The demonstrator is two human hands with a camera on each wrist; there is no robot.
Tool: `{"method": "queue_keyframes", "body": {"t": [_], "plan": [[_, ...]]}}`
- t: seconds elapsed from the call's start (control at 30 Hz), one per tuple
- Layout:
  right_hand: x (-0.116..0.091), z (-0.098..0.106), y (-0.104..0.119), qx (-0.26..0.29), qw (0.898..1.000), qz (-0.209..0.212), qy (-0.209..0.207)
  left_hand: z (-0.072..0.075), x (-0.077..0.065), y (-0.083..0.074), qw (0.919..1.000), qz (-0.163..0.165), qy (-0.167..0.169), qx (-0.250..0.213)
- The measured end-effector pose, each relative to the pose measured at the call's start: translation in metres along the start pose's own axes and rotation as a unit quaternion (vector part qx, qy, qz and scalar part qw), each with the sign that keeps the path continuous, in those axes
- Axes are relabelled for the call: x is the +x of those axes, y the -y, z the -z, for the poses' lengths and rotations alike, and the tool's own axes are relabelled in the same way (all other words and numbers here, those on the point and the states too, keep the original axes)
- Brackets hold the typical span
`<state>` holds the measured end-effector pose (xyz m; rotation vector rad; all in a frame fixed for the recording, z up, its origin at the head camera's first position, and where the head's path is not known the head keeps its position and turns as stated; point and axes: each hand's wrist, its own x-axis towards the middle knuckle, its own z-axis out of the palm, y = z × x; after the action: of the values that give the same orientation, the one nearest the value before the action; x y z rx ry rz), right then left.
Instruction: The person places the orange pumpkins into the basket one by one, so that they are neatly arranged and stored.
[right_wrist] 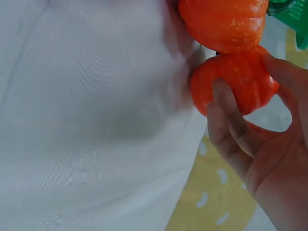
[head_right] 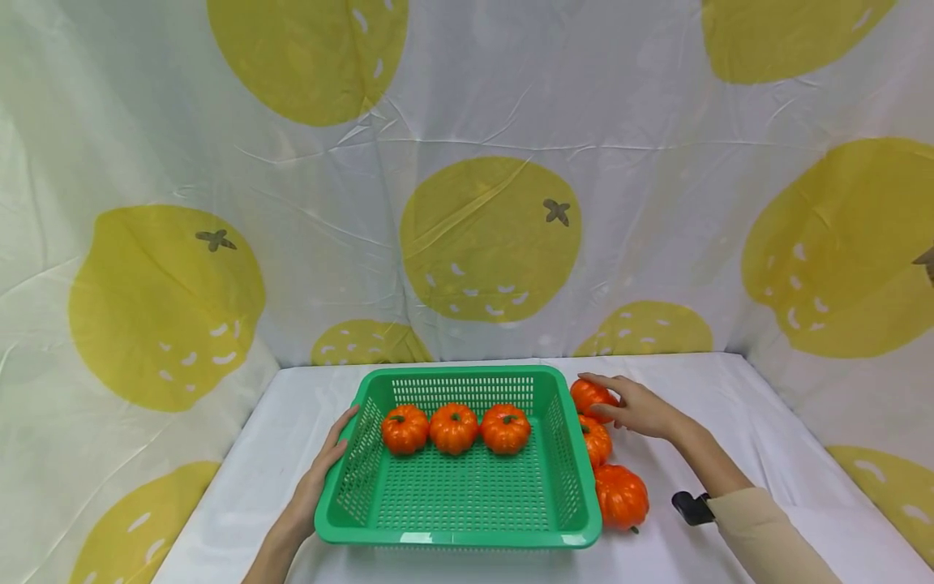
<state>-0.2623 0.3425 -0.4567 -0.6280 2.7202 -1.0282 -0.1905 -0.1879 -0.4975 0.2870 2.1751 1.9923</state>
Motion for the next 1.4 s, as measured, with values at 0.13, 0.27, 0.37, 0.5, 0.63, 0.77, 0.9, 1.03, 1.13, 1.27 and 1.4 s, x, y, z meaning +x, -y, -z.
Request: {"method": "queue_keyframes", "body": {"t": [0.13, 0.27, 0.37, 0.5, 0.63, 0.77, 0.9, 1.03, 1.13, 1.27, 1.4], "plan": [[-0.001, 0.001, -0.001, -0.005, 1.0, 0.009, -0.001, 0.0, 0.0, 0.0, 1.0, 0.002, 0.002, 0.003], [-0.001, -0.001, -0.005, -0.019, 1.0, 0.013, -0.01, 0.0, 0.0, 0.001, 1.0, 0.003, 0.0, 0.0], [-0.001, -0.002, -0.008, -0.026, 0.999, 0.017, -0.018, 0.0, 0.0, 0.001, 1.0, 0.003, -0.001, -0.004], [-0.003, -0.003, -0.009, -0.004, 1.0, 0.01, -0.028, 0.0, 0.0, 0.001, 1.0, 0.003, -0.002, -0.004], [-0.009, -0.004, -0.013, 0.034, 0.999, -0.016, -0.037, 0.0, 0.0, 0.002, 1.0, 0.001, -0.002, -0.006], [-0.016, -0.003, -0.02, 0.047, 0.997, -0.048, -0.046, 0.0, 0.001, 0.003, 1.0, 0.0, -0.001, -0.005], [-0.019, -0.001, -0.023, 0.012, 0.996, -0.063, -0.07, 0.0, 0.001, 0.003, 1.0, 0.001, -0.003, -0.006], [-0.02, -0.003, -0.024, -0.044, 0.99, -0.065, -0.118, 0.0, 0.002, 0.001, 0.9999, 0.002, -0.003, -0.009], [-0.021, -0.006, -0.026, -0.057, 0.985, -0.081, -0.144, -0.001, 0.001, -0.001, 1.0, 0.001, -0.005, -0.007], [-0.028, -0.007, -0.029, -0.045, 0.984, -0.093, -0.142, -0.002, 0.0, -0.003, 0.9999, 0.0, -0.01, 0.0], [-0.04, -0.006, -0.03, -0.039, 0.986, -0.088, -0.133, -0.003, -0.001, -0.005, 0.9999, -0.002, -0.011, 0.007]]}}
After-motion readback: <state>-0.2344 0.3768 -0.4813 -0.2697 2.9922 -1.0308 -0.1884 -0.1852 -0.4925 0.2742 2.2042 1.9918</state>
